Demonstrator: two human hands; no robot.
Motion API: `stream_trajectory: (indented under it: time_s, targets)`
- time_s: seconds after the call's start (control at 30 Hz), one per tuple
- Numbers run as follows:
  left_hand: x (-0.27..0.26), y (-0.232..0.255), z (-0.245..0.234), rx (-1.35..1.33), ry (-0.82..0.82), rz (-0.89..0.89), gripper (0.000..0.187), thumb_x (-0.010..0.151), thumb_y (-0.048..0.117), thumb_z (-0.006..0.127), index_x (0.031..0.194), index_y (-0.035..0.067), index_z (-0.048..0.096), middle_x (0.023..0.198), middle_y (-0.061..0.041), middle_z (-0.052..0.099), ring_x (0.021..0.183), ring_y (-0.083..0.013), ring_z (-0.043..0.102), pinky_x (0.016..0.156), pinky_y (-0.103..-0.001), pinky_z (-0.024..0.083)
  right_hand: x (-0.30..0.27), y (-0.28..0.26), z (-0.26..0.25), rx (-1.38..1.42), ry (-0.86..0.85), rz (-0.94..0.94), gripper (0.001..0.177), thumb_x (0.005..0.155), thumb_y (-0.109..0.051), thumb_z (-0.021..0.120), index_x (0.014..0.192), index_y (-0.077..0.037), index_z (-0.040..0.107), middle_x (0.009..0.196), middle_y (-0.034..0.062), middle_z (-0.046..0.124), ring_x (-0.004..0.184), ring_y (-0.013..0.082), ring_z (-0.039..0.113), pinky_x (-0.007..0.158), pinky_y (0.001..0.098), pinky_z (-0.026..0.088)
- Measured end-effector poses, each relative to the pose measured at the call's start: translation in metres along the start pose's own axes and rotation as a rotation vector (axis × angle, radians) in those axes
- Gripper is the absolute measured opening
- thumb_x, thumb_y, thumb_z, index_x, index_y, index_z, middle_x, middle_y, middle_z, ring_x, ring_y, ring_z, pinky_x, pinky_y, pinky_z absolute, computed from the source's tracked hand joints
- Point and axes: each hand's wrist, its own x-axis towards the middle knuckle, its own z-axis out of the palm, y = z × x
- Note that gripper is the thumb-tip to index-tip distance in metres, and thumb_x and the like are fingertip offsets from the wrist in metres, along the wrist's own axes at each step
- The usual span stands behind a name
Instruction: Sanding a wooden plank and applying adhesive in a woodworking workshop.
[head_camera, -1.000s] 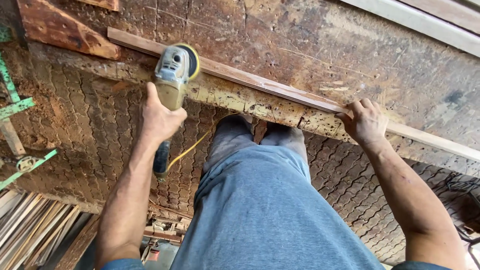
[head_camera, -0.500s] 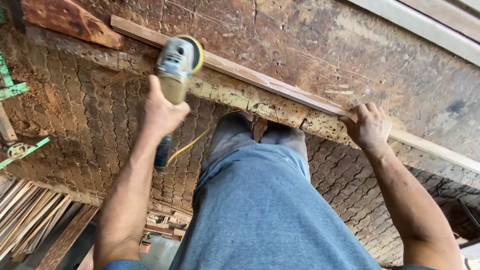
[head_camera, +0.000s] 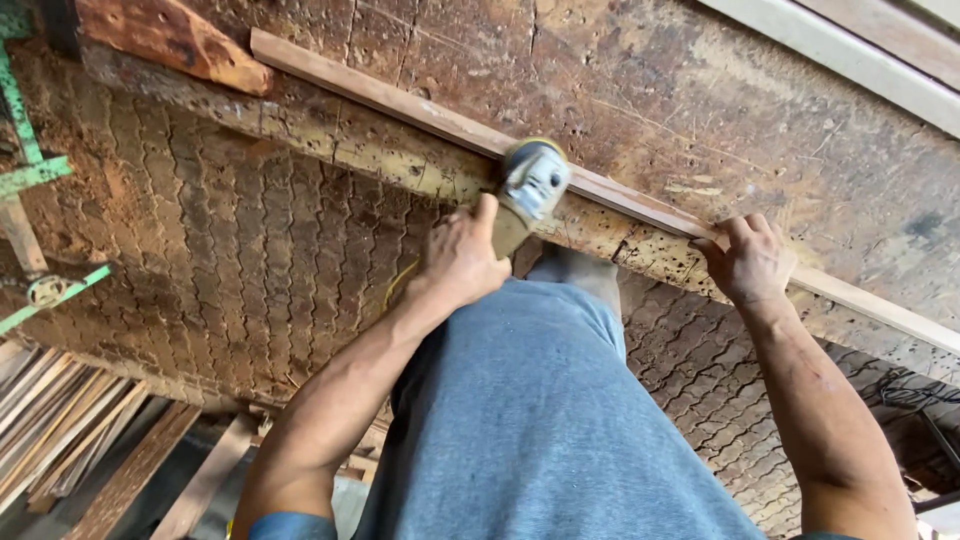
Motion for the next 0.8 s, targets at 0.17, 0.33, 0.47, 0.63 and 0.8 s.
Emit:
stream_trajectory:
  time_s: [0.17,0.33,0.47,0.63,0.8]
  targets:
    - [-0.004,-0.039,-0.055,0.024,0.072,-0.179,0.093,0.074,0.016,0.079,0.149,0.004,0.024,0.112,-0.023,0.062,0.093,-0.0339,0.066,0.077,-0.049,0.055,0.002,0.006,0.003,-0.057,-0.023,0.021,0.054,0.094,-0.062,0.076,0.11,-0.011,0.072,0.101,0.0076,0.064,0.093,0.0217,0.059,0.072,0.0365,0.049]
    - [-0.011,-0.091,-0.117,-0.02,0.232,-0.296,0.077,0.081,0.018,0.079,0.144,0.011,0.034,0.111,-0.019,0.067,0.086,-0.028,0.066,0.071,-0.045,0.056,0.002,0.004,-0.002,-0.011,0.079,-0.027,0.05,0.091,-0.061,0.071,0.113,-0.016,0.072,0.101,0.0067,0.066,0.104,0.0243,0.061,0.083,0.0389,0.051]
    - [-0.016,-0.105,-0.175,-0.318,0.27,-0.537,0.088,0.076,0.001,0.067,0.152,0.013,0.024,0.111,-0.017,0.062,0.078,-0.0258,0.068,0.062,-0.042,0.059,0.005,0.001,-0.003,-0.091,-0.11,0.023,0.06,0.089,-0.065,0.07,0.116,-0.012,0.072,0.103,0.0098,0.066,0.092,0.0219,0.061,0.073,0.0361,0.052]
    - [-0.005,-0.171,-0.194,-0.36,0.427,-0.524,0.088,0.076,-0.001,0.066,0.153,0.01,0.024,0.112,-0.013,0.06,0.081,-0.0222,0.068,0.065,-0.04,0.062,0.006,0.002,-0.004,-0.116,-0.128,0.031,0.06,0.09,-0.066,0.067,0.118,-0.014,0.073,0.103,0.0094,0.067,0.094,0.022,0.06,0.071,0.0362,0.052]
    - [-0.003,-0.187,-0.172,-0.288,0.479,-0.408,0.087,0.076,0.003,0.072,0.15,0.006,0.026,0.113,-0.013,0.059,0.088,-0.021,0.066,0.07,-0.038,0.062,0.01,0.001,-0.008,-0.138,-0.167,0.046,0.063,0.09,-0.068,0.066,0.117,-0.012,0.072,0.105,0.0091,0.067,0.094,0.0211,0.061,0.069,0.0353,0.051]
